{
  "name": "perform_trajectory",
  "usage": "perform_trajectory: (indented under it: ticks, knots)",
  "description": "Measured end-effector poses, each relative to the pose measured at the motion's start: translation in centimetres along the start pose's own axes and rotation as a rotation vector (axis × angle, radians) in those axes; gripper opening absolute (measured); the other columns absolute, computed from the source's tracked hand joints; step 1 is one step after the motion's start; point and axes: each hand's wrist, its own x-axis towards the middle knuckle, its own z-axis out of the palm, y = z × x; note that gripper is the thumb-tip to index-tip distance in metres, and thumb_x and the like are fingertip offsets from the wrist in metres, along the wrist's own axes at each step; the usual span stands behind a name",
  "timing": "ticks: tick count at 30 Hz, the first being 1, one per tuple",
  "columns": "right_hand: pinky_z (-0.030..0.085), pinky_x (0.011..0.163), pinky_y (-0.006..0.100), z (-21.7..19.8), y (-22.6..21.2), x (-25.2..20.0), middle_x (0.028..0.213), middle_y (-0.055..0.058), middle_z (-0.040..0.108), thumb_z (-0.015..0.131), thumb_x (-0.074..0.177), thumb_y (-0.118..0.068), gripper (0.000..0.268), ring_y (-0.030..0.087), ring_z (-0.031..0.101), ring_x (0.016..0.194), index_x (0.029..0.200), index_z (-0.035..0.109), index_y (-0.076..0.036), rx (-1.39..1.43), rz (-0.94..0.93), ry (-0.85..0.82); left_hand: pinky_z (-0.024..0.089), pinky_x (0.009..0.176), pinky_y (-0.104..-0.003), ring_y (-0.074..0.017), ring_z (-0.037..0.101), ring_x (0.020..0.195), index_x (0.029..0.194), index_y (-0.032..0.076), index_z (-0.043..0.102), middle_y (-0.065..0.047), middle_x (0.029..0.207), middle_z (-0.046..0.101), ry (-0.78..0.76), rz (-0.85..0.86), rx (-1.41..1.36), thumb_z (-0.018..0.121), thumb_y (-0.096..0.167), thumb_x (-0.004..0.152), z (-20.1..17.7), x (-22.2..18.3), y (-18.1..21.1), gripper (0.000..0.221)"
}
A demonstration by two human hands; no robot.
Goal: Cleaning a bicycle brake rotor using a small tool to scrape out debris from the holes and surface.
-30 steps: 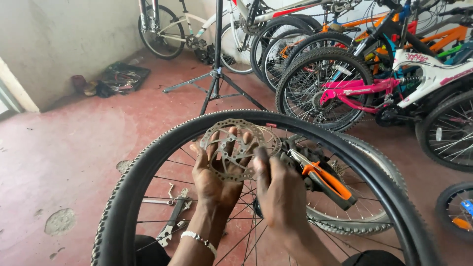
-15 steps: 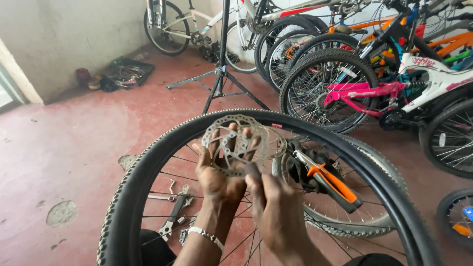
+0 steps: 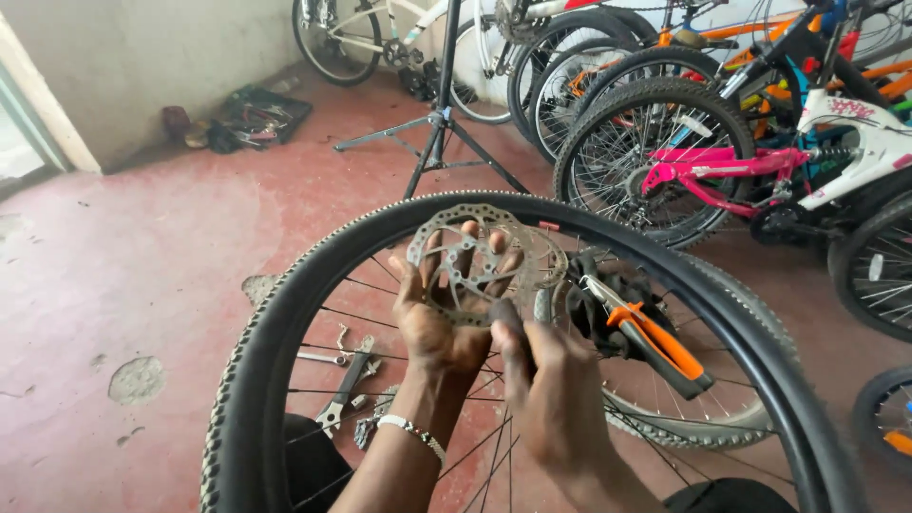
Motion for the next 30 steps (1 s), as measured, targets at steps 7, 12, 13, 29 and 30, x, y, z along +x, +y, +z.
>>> perform_trajectory:
  ticks: [7, 12, 13, 29, 30]
  knots:
    - [0.040, 0.035, 0.032, 0.1, 0.8, 0.2, 0.054, 0.007, 0.059, 0.056, 0.082, -0.005, 0.013, 0.015, 0.051, 0.039, 0.069, 0.057, -0.004, -0.023, -0.027, -0.015, 0.043, 0.095, -0.059, -0.0362, 0.053, 0.106, 0.114, 0.014, 0.050, -0.015, 0.117, 0.053, -0.061, -0.028, -0.002, 0.036, 0.054, 0.094, -0.4, 0.6, 0.3, 0.047]
    - [0.036, 0.038, 0.035, -0.1, 1.3, 1.1, 0.054, 0.007, 0.053, 0.057, 0.088, -0.013, 0.022, 0.017, 0.046, 0.040, 0.069, 0.055, -0.003, -0.069, -0.084, 0.086, 0.043, 0.093, -0.063, -0.0401, 0.053, 0.105, 0.105, 0.013, 0.049, -0.017, 0.116, 0.053, -0.001, -0.006, 0.008, 0.039, 0.052, 0.093, -0.2, 0.2, 0.6, 0.042]
    - [0.036, 0.038, 0.035, -0.1, 1.0, 0.7, 0.054, 0.007, 0.053, 0.057, 0.088, -0.013, 0.022, 0.017, 0.046, 0.040, 0.069, 0.055, -0.003, -0.066, -0.085, 0.078, 0.043, 0.093, -0.063, -0.0401, 0.053, 0.105, 0.105, 0.013, 0.049, -0.017, 0.116, 0.053, 0.005, 0.000, 0.006, 0.039, 0.052, 0.093, -0.4, 0.3, 0.8, 0.042]
    - [0.035, 0.039, 0.033, 0.3, -0.3, 0.0, 0.053, 0.006, 0.054, 0.058, 0.084, -0.011, 0.018, 0.015, 0.043, 0.039, 0.068, 0.056, -0.003, -0.023, -0.067, -0.015, 0.043, 0.095, -0.060, -0.0376, 0.054, 0.106, 0.118, 0.011, 0.045, -0.017, 0.119, 0.053, -0.064, 0.013, -0.002, 0.035, 0.056, 0.092, -1.4, 0.3, 1.9, 0.053]
    - [0.035, 0.037, 0.033, 0.7, -0.6, -0.5, 0.052, 0.006, 0.054, 0.059, 0.083, -0.012, 0.019, 0.015, 0.043, 0.038, 0.066, 0.056, -0.004, -0.001, -0.055, -0.082, 0.043, 0.094, -0.063, -0.0408, 0.053, 0.107, 0.107, 0.010, 0.051, -0.018, 0.116, 0.055, -0.084, -0.004, -0.060, 0.032, 0.054, 0.097, -1.9, 0.8, 2.0, 0.049]
